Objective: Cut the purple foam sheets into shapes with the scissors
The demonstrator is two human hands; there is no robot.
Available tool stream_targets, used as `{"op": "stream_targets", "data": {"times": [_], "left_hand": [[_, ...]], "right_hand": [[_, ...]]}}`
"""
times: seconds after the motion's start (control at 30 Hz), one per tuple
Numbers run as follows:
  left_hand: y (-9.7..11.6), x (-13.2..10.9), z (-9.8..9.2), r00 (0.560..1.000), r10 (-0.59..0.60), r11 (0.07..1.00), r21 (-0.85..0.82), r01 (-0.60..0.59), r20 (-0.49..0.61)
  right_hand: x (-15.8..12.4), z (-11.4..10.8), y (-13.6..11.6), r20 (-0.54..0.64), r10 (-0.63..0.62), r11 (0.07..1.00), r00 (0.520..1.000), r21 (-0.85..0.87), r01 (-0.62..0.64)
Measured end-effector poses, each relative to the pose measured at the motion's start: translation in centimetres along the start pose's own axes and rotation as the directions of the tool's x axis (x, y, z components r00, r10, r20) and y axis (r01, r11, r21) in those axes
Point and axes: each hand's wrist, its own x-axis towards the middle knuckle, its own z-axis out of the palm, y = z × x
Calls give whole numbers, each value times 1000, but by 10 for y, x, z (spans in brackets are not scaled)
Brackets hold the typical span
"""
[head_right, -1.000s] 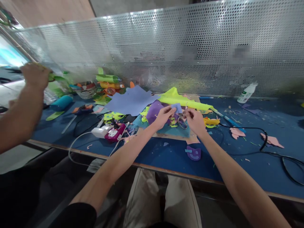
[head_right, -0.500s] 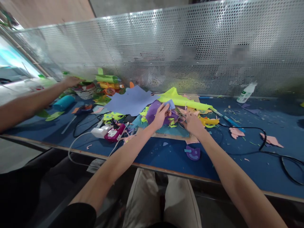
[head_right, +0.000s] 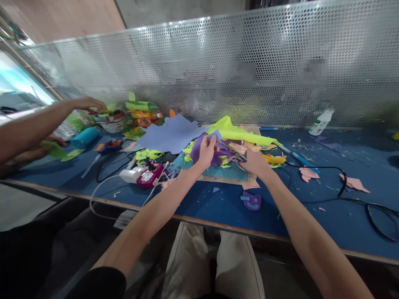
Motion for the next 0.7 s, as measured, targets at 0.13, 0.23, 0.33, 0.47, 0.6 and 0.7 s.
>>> {"op": "stream_targets", "data": {"times": [0.13, 0.23, 0.33, 0.47, 0.6, 0.7], "left_hand": [[2, 0, -1, 999, 38, 999, 10, -38, 18], [1, 2, -1, 995, 85, 993, -80, -89, -52], [0, 5, -1, 985, 92, 983, -145, -113, -144], [1, 5, -2, 985, 63, 983, -158, -89, -159], [4, 1, -2, 991, 69, 993, -89, -80, -116], [7, -3, 0, 995, 72, 994, -75, -78, -73]], "right_hand": [[-3, -9, 0, -142, 100, 993, 985, 78, -89], [-4, -17, -1, -267, 141, 974, 953, 211, -85], [-9, -22, -6, -303, 158, 947, 940, 316, -57], [-18, -20, -18, -257, 46, 956, 965, 293, 33], [-20, -12, -27, -217, -81, 915, 973, 372, 159], [-21, -6, -27, -162, -198, 824, 967, 506, 253]]}}
